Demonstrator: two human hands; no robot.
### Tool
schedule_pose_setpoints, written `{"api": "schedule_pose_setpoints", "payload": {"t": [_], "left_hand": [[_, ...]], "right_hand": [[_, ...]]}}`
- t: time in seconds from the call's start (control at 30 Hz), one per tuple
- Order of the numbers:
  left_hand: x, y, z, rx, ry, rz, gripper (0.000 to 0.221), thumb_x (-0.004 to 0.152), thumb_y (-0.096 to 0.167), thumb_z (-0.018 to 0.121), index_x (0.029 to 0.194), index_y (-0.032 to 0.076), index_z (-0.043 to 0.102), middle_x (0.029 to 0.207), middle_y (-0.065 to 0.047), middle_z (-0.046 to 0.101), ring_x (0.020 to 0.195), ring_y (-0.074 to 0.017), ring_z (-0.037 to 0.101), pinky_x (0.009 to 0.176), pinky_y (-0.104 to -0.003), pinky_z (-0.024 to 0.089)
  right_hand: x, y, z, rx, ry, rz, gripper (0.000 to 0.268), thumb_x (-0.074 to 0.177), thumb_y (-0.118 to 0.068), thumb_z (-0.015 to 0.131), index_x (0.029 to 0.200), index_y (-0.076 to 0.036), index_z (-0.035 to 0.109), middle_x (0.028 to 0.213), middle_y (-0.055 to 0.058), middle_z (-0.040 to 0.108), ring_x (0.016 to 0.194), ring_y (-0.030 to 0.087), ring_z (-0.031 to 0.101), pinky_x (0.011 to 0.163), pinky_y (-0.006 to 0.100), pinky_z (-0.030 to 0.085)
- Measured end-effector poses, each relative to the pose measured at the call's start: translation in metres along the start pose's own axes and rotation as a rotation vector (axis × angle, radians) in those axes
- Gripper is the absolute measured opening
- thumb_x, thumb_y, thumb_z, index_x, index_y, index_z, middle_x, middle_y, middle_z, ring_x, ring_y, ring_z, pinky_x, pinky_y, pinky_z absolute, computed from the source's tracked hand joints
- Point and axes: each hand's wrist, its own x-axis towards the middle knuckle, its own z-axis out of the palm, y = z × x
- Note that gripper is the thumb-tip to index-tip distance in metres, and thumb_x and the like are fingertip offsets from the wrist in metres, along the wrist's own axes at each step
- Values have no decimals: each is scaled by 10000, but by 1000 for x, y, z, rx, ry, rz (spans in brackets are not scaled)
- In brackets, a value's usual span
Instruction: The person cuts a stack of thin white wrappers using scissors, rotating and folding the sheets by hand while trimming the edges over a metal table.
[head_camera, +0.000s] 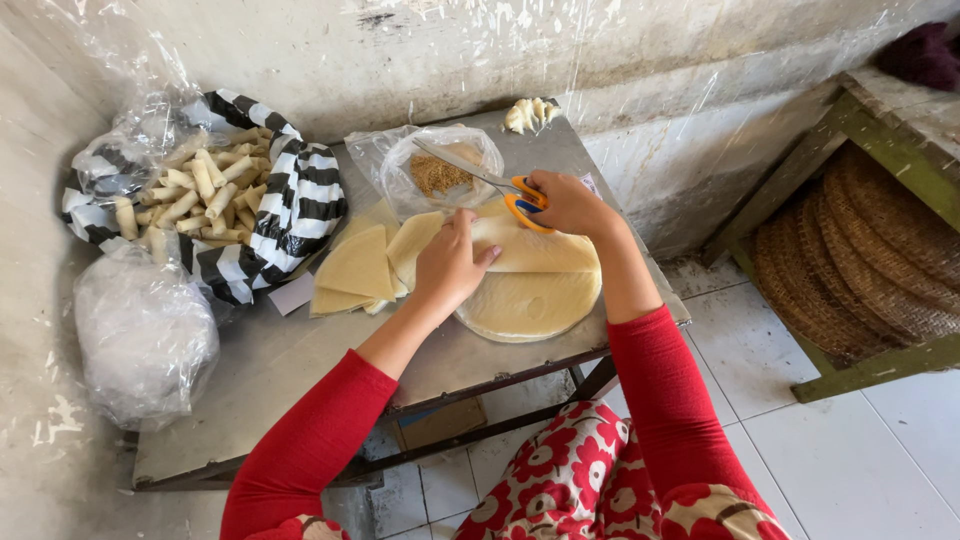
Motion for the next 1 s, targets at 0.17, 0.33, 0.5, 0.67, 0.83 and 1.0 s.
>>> {"api": "schedule_pose_setpoints", "payload": {"t": [0.17,0.33,0.5,0.67,0.83,1.0], "left_hand": [[-1,3,1,90,59,47,577,839,316,817,1238,26,517,1108,-180,653,1006,-355,644,795,-440,526],[0,5,0,167,216,219,565,732,286,846,1171,45,585,1194,-180,647,1134,-361,590,889,-463,445],[-1,8,-4,71,-113,239,368,877,404,810,1136,202,644,1228,-6,646,1219,-257,587,1064,-442,431],[-1,17,-18,3,-260,260,534,743,389,822,1162,124,624,1204,-85,588,1172,-339,534,985,-500,392],[-7,24,-13,53,-142,320,325,847,208,750,1140,128,633,1183,-68,619,1159,-318,578,962,-488,449],[-5,17,-18,123,-226,511,360,855,-13,647,1208,43,601,1200,-129,595,1084,-334,602,927,-423,514]], "right_hand": [[2,6,4,-17,23,-26,367,872,-339,763,980,-19,620,871,176,705,779,357,653,691,443,503],[3,6,5,-47,-3,3,382,882,-340,766,995,-8,616,917,179,714,831,365,664,731,444,513],[5,15,12,21,-13,-22,388,877,-332,748,1068,-22,616,1011,140,746,912,343,698,784,425,536],[6,25,17,-14,7,-67,432,900,-335,755,1161,-25,605,1060,166,739,972,367,680,819,443,528],[2,27,17,24,40,-38,431,903,-321,757,1180,-30,602,1104,176,733,1022,353,699,851,432,549],[5,30,20,45,40,-35,466,871,-234,782,1235,-36,570,1134,170,726,1064,324,705,863,432,557]]}}
